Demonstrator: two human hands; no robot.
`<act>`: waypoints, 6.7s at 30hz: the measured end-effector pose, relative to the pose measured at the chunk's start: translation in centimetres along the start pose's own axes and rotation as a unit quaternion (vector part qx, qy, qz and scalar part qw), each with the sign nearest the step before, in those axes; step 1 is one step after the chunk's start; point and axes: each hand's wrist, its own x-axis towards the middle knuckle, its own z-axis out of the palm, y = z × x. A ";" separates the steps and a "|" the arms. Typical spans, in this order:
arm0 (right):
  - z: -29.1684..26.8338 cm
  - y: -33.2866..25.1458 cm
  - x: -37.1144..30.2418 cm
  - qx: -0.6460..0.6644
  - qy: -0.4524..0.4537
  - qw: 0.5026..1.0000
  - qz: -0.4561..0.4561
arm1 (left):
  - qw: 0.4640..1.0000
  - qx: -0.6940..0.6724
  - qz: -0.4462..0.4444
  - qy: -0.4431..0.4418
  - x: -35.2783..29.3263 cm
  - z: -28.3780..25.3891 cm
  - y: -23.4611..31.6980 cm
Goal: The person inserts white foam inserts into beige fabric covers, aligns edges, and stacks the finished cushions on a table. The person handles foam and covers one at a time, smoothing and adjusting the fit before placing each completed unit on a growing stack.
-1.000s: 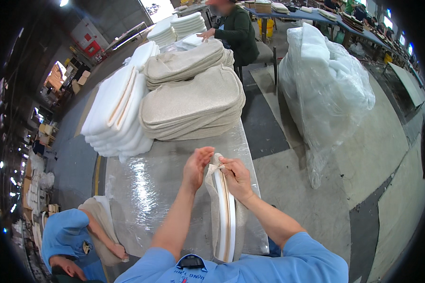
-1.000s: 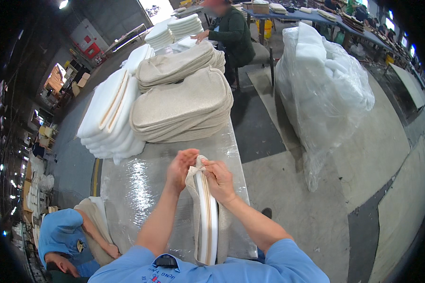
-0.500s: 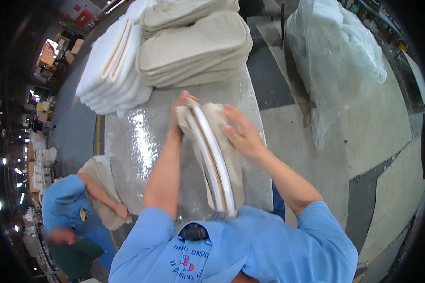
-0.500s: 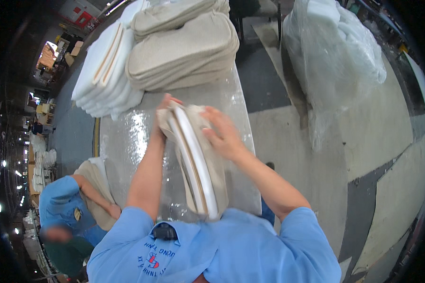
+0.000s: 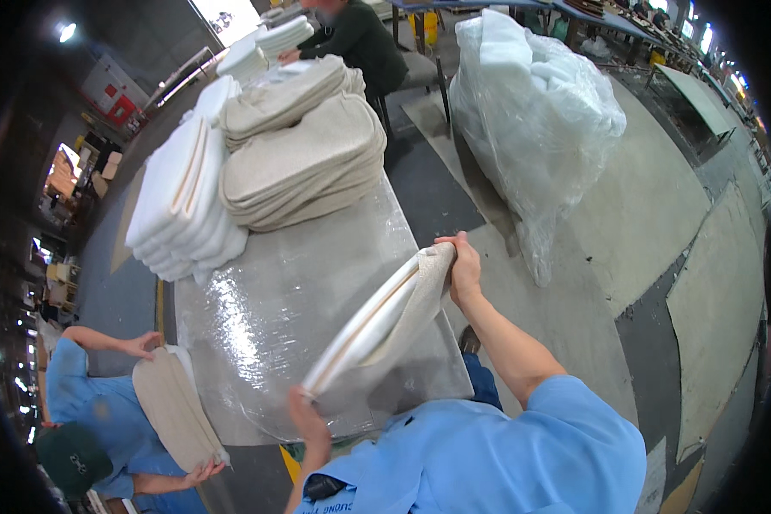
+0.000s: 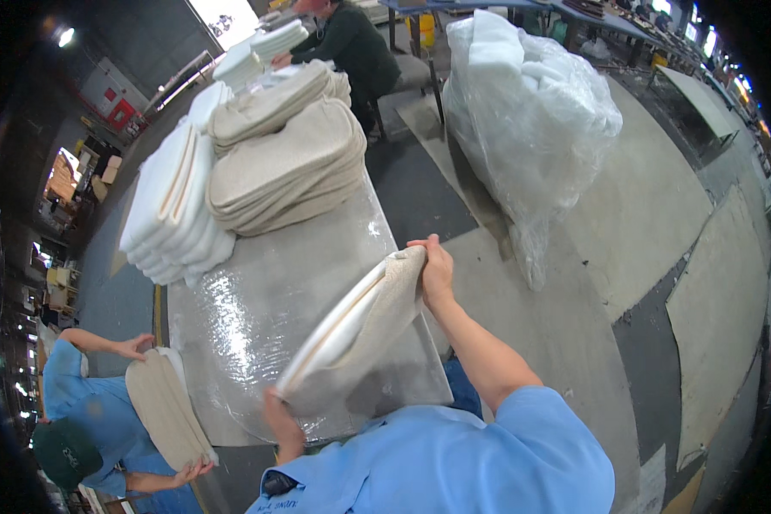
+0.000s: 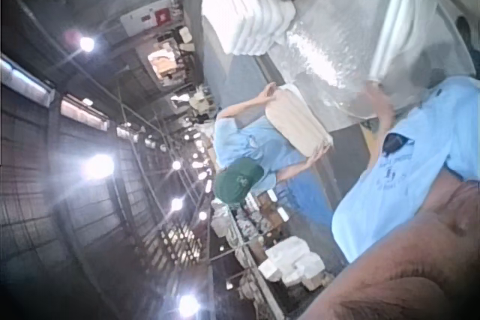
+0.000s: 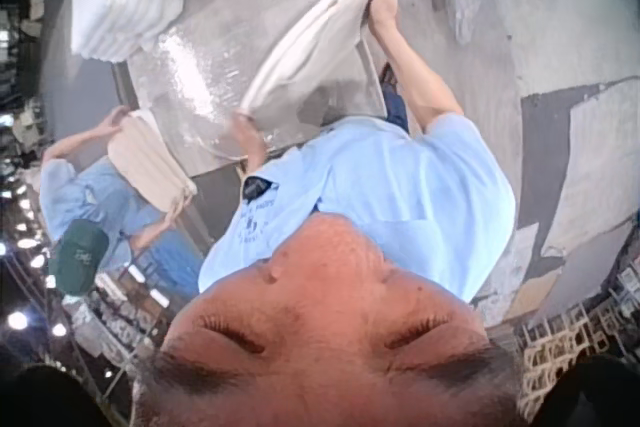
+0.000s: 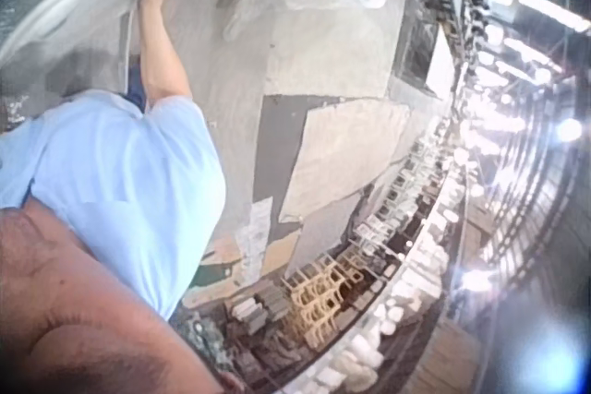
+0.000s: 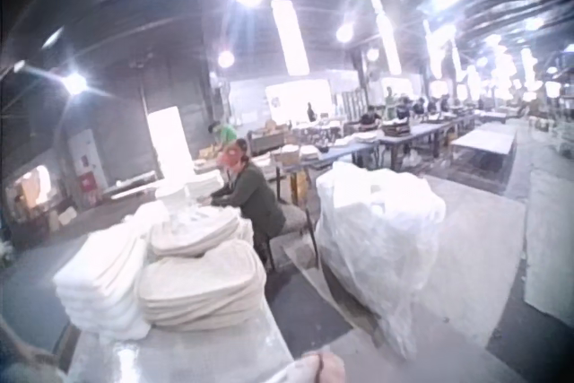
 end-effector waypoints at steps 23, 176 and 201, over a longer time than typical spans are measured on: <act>-0.7 -3.5 -3.5 -0.274 -0.049 0.953 -0.124 | 0.937 -0.098 0.234 -0.241 17.5 25.3 21.8; 22.0 9.5 0.9 -0.158 -0.304 0.934 0.102 | 0.836 -0.516 -0.128 0.136 12.4 6.2 8.2; 5.8 3.2 12.9 -0.645 -0.329 0.688 -0.054 | 0.738 -0.491 -0.374 0.271 -10.2 18.6 6.6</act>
